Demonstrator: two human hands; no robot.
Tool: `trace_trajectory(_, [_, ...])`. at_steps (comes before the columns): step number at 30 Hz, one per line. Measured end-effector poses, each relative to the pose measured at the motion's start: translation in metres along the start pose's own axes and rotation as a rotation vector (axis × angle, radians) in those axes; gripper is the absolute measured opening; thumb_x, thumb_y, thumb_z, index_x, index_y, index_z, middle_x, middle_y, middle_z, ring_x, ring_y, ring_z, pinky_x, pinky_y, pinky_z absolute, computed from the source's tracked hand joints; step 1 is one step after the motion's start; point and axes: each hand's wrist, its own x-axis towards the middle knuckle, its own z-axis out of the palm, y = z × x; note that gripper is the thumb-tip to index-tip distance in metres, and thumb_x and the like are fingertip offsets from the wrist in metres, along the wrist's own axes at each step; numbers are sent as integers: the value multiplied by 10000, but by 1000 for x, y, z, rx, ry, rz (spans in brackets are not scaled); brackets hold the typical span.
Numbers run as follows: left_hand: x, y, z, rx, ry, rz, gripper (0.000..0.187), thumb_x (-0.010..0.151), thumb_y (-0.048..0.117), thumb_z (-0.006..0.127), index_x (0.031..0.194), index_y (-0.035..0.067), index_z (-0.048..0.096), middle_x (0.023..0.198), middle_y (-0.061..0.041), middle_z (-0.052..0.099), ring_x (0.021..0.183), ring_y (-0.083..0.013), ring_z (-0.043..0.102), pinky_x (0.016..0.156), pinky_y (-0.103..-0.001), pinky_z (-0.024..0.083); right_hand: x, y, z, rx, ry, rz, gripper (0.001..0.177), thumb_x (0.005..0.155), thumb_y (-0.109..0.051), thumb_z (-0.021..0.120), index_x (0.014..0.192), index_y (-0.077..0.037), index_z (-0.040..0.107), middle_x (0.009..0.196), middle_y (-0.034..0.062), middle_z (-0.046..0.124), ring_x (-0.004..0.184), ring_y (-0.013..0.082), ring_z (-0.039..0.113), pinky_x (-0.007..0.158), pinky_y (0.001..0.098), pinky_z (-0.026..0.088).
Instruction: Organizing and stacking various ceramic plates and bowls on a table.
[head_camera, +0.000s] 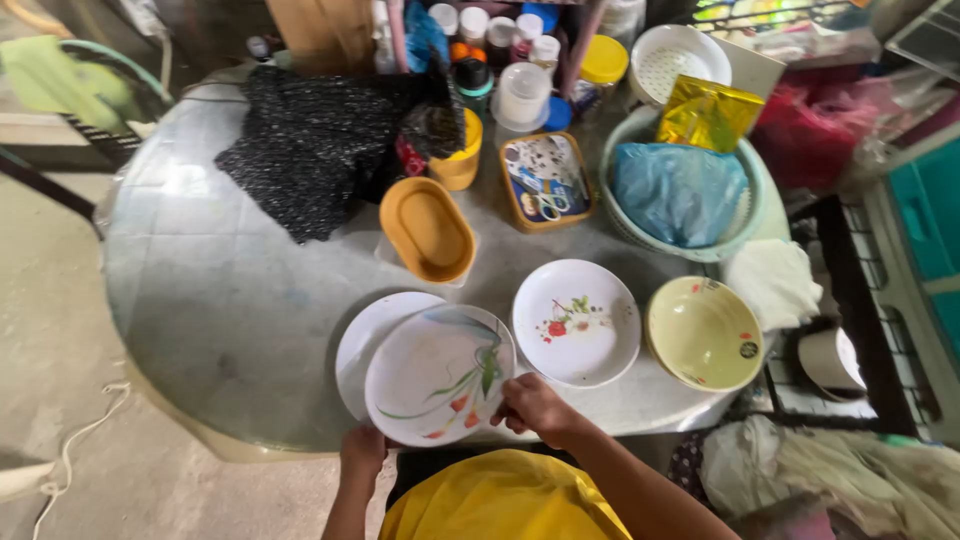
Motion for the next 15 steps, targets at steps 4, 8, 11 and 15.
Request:
trace_trajectory(4, [-26, 30, -16, 9, -57, -8, 561, 1006, 395, 659, 701, -75, 650, 554, -73, 574, 472, -122, 450, 470, -328, 365, -65, 12, -32, 151, 11, -82, 446, 1023, -235, 405, 831, 76, 660, 652, 102, 553, 514, 148, 413, 494, 305, 347])
trace_trajectory(8, [-34, 7, -34, -442, -201, 60, 359, 996, 260, 648, 798, -36, 596, 515, 0, 386, 443, -106, 307, 431, -322, 248, -97, 42, -63, 423, 213, -62, 360, 983, -185, 417, 889, 69, 654, 710, 137, 622, 533, 165, 427, 505, 307, 355])
trace_trajectory(11, [-44, 3, -47, -642, -238, 17, 194, 929, 150, 662, 902, -40, 639, 502, -3, 407, 431, -95, 333, 428, -317, 273, -89, 68, -94, 496, 304, -79, 338, 980, -173, 428, 897, 81, 636, 718, 154, 635, 533, 178, 434, 494, 314, 350])
trace_trajectory(15, [-50, 6, -56, -681, -277, -42, 143, 877, 78, 687, 929, -53, 663, 474, 5, 398, 431, -105, 414, 454, -339, 363, -79, 57, -112, 580, 345, -88, 302, 987, -161, 433, 894, 72, 599, 744, 142, 639, 555, 171, 443, 489, 310, 333])
